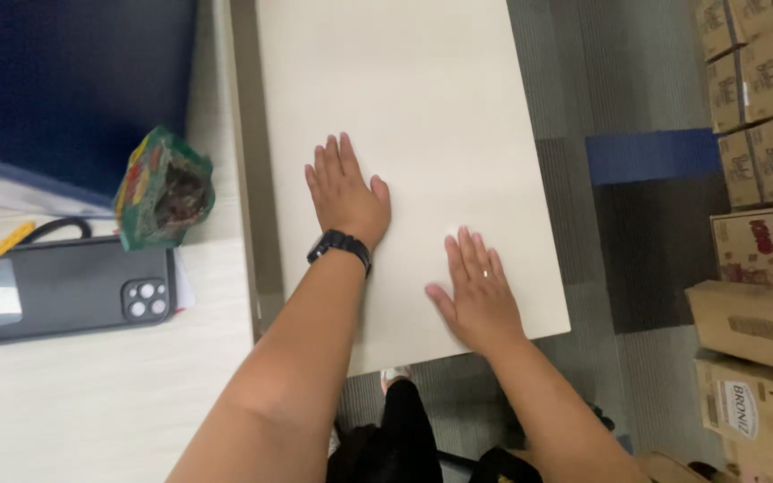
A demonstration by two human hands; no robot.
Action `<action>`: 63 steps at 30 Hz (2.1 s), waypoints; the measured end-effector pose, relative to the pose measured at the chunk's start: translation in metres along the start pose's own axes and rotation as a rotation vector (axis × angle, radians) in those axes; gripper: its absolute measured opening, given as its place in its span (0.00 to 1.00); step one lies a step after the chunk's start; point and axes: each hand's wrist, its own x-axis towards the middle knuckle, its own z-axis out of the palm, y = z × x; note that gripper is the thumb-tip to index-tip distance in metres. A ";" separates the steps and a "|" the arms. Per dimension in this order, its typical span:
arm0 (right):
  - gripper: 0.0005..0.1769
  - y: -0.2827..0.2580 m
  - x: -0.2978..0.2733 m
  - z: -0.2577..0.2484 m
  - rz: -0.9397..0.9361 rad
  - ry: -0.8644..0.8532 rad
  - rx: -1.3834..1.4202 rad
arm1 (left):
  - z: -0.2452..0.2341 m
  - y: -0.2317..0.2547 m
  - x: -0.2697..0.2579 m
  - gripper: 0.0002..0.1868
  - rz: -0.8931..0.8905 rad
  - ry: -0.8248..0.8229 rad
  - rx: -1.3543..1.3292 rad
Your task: Cleaning a desk surface and office items using a tissue.
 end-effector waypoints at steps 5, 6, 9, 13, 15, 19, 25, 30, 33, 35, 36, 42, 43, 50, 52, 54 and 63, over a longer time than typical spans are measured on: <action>0.46 0.060 0.164 -0.021 0.170 -0.100 0.022 | -0.006 -0.008 0.083 0.43 0.012 0.121 0.067; 0.48 0.072 0.199 -0.024 0.234 -0.091 0.053 | -0.009 -0.011 0.100 0.44 0.028 0.151 0.098; 0.48 0.072 0.258 -0.039 0.263 -0.061 0.085 | -0.012 -0.025 0.110 0.44 0.060 0.071 0.150; 0.50 0.052 0.223 -0.030 0.223 -0.035 -0.015 | -0.014 -0.025 0.102 0.43 0.090 0.067 0.140; 0.50 0.043 0.178 -0.026 -0.078 -0.050 -0.005 | -0.019 -0.023 0.105 0.43 0.081 0.093 0.127; 0.47 0.036 0.088 -0.026 -0.396 -0.246 -0.588 | -0.016 -0.027 0.106 0.43 0.088 0.144 0.132; 0.45 0.066 0.207 -0.031 -0.406 -0.297 -0.176 | -0.013 -0.029 0.105 0.42 0.069 0.126 0.110; 0.45 0.046 0.311 -0.029 0.030 -0.056 0.068 | -0.004 -0.035 0.105 0.41 0.119 0.151 0.108; 0.49 0.027 0.282 -0.021 -0.076 -0.035 0.023 | -0.008 -0.034 0.104 0.41 0.116 0.142 0.096; 0.51 0.029 0.206 -0.015 -0.240 -0.033 -0.036 | -0.007 -0.035 0.103 0.40 0.119 0.150 0.094; 0.52 0.031 0.169 -0.013 -0.406 -0.031 -0.093 | -0.007 -0.036 0.103 0.40 0.121 0.160 0.094; 0.48 0.071 0.116 -0.023 -0.618 -0.401 -0.222 | -0.009 -0.034 0.104 0.39 0.123 0.169 0.092; 0.48 0.077 0.150 -0.026 -0.620 -0.400 -0.227 | -0.009 -0.032 0.104 0.39 0.122 0.174 0.089; 0.44 0.052 0.305 -0.025 -0.042 -0.038 -0.003 | -0.007 -0.036 0.103 0.40 0.085 0.151 0.128; 0.46 0.042 0.275 -0.017 -0.017 0.014 -0.006 | -0.005 -0.035 0.101 0.39 0.100 0.156 0.111; 0.53 0.034 0.219 -0.011 -0.379 -0.009 -0.095 | -0.010 -0.032 0.104 0.39 0.104 0.159 0.089; 0.45 0.127 0.316 -0.054 -0.215 -0.143 -0.148 | -0.014 -0.030 0.107 0.39 0.077 0.136 0.073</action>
